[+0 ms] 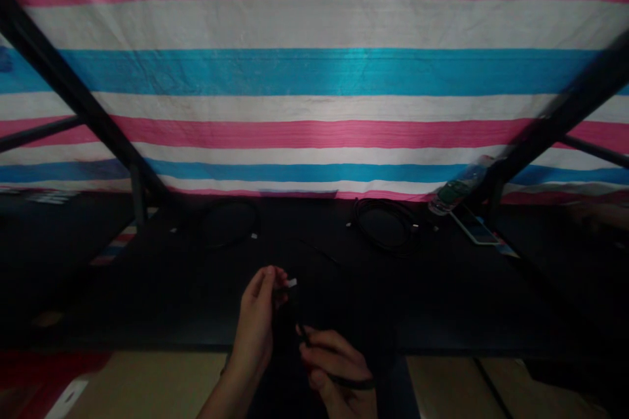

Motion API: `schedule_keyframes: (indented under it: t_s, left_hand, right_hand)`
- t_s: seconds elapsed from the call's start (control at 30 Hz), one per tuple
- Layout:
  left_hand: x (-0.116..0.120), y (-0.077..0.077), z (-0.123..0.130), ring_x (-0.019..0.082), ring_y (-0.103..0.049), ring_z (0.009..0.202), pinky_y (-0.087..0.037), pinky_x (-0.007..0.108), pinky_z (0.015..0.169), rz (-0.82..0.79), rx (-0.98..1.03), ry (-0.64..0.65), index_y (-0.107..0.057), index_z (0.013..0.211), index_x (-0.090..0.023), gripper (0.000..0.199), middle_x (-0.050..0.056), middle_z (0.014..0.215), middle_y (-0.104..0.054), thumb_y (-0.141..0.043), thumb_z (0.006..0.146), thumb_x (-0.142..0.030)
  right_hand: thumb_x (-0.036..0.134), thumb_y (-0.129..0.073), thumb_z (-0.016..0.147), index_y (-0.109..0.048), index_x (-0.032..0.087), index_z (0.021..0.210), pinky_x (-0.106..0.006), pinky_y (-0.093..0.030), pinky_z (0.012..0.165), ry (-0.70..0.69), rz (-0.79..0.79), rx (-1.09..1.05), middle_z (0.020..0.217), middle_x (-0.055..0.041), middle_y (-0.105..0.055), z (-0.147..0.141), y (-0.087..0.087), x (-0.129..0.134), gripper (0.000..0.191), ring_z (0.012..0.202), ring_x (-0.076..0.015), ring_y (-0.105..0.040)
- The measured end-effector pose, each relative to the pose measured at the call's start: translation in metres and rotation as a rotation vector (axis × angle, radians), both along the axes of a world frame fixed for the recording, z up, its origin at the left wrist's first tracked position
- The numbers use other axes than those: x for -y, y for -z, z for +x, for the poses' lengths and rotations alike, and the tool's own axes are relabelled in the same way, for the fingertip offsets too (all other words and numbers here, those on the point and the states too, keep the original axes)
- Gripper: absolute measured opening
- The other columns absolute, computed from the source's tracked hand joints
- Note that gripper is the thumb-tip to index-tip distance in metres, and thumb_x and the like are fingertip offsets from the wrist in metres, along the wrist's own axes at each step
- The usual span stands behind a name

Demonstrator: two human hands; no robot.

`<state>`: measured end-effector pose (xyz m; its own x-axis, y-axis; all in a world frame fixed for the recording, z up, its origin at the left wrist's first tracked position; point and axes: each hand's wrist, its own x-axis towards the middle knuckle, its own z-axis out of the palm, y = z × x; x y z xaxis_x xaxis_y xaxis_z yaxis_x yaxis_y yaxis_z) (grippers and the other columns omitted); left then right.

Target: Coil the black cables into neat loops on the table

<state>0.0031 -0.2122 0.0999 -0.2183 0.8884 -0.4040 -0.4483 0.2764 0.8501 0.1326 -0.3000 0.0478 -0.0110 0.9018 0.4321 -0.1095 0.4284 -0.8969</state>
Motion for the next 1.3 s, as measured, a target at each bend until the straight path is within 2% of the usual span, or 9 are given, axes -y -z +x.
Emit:
schedule_keyframes:
  t_s: [0.13,0.3,0.47,0.57,0.7,0.8,0.97,1.2,1.3]
  left_hand:
    - [0.008,-0.01,0.008,0.016,-0.066,0.064,-0.051,0.024,0.051,-0.057,0.146,0.086,-0.05,0.096,-0.022,0.044,0.002,0.082,-0.069,-0.073,0.076,-0.055]
    - [-0.003,-0.022,-0.001,0.003,-0.018,0.035,-0.016,0.014,0.036,-0.019,0.239,0.278,-0.048,0.096,-0.023,0.04,-0.013,0.048,-0.034,-0.065,0.082,-0.057]
    - [-0.021,-0.028,-0.025,0.005,-0.019,0.04,-0.014,0.016,0.037,-0.021,-0.063,0.531,-0.055,0.094,-0.021,0.043,-0.01,0.052,-0.034,-0.056,0.086,-0.063]
    - [-0.02,-0.037,-0.034,0.007,-0.033,0.046,-0.023,0.018,0.04,0.073,-0.387,0.704,-0.062,0.088,-0.019,0.039,-0.005,0.061,-0.045,-0.062,0.084,-0.058]
    - [-0.004,-0.049,-0.032,0.016,-0.054,0.068,-0.041,0.021,0.056,0.237,-0.538,0.86,-0.071,0.083,-0.021,0.027,0.004,0.078,-0.063,-0.062,0.087,-0.047]
    - [0.012,-0.054,-0.021,0.02,-0.058,0.073,-0.045,0.026,0.067,0.261,-0.477,0.841,-0.075,0.077,-0.024,0.023,0.005,0.075,-0.066,-0.063,0.087,-0.042]
    - [0.02,-0.06,-0.002,0.022,-0.06,0.073,-0.044,0.029,0.069,0.318,-0.453,0.721,-0.073,0.086,-0.024,0.016,0.006,0.076,-0.068,-0.065,0.085,-0.039]
    - [0.004,-0.063,0.003,0.017,-0.055,0.061,-0.037,0.024,0.057,0.245,-0.585,0.632,-0.058,0.1,-0.021,0.03,0.0,0.066,-0.061,-0.058,0.088,-0.049]
    - [-0.006,-0.059,-0.012,0.014,-0.047,0.055,-0.031,0.022,0.049,0.233,-0.565,0.737,-0.062,0.099,-0.019,0.035,-0.002,0.061,-0.055,-0.058,0.088,-0.052]
  right_hand:
    - [0.031,-0.063,0.089,-0.07,0.041,0.121,-0.036,-0.056,0.079,-0.105,0.037,0.102,0.102,-0.0055,-0.068,-0.008,-0.005,-0.007,0.034,0.097,-0.0234,-0.066]
    - [0.034,-0.064,0.087,-0.056,0.036,0.14,-0.035,-0.055,0.081,-0.198,-0.197,0.215,0.11,-0.0065,-0.067,-0.017,0.014,-0.005,0.054,0.093,-0.0206,-0.066]
    - [0.041,-0.069,0.084,-0.056,0.04,0.139,-0.027,-0.054,0.061,-0.451,-0.368,0.31,0.08,0.0012,-0.072,-0.002,0.022,0.002,0.057,0.068,-0.0172,-0.069]
    - [0.045,-0.06,0.09,-0.07,0.044,0.12,-0.03,-0.054,0.061,-0.419,-0.334,0.331,0.077,0.0022,-0.072,0.024,-0.004,0.001,0.031,0.073,-0.02,-0.072]
    - [0.034,-0.063,0.09,-0.065,0.039,0.129,-0.037,-0.057,0.08,-0.268,-0.141,0.426,0.102,-0.0041,-0.073,0.058,-0.066,-0.01,0.039,0.094,-0.0229,-0.07]
    - [0.025,-0.071,0.084,-0.063,0.033,0.133,-0.047,-0.049,0.101,-0.053,-0.01,0.654,0.132,-0.0113,-0.062,0.063,-0.1,-0.029,0.05,0.124,-0.0305,-0.056]
    - [0.022,-0.064,0.085,-0.046,0.025,0.148,-0.041,-0.053,0.094,-0.128,-0.115,0.881,0.135,-0.0134,-0.058,0.044,-0.103,-0.054,0.065,0.11,-0.0258,-0.064]
    - [0.025,-0.059,0.091,-0.075,0.022,0.102,-0.032,-0.053,0.074,-0.141,-0.163,0.813,0.091,-0.0077,-0.072,0.033,-0.096,-0.054,0.02,0.082,-0.0209,-0.068]
    - [0.034,-0.064,0.088,-0.076,0.022,0.092,-0.032,-0.052,0.07,0.079,-0.166,0.678,0.086,-0.0072,-0.073,0.058,-0.101,-0.064,0.017,0.078,-0.0213,-0.067]
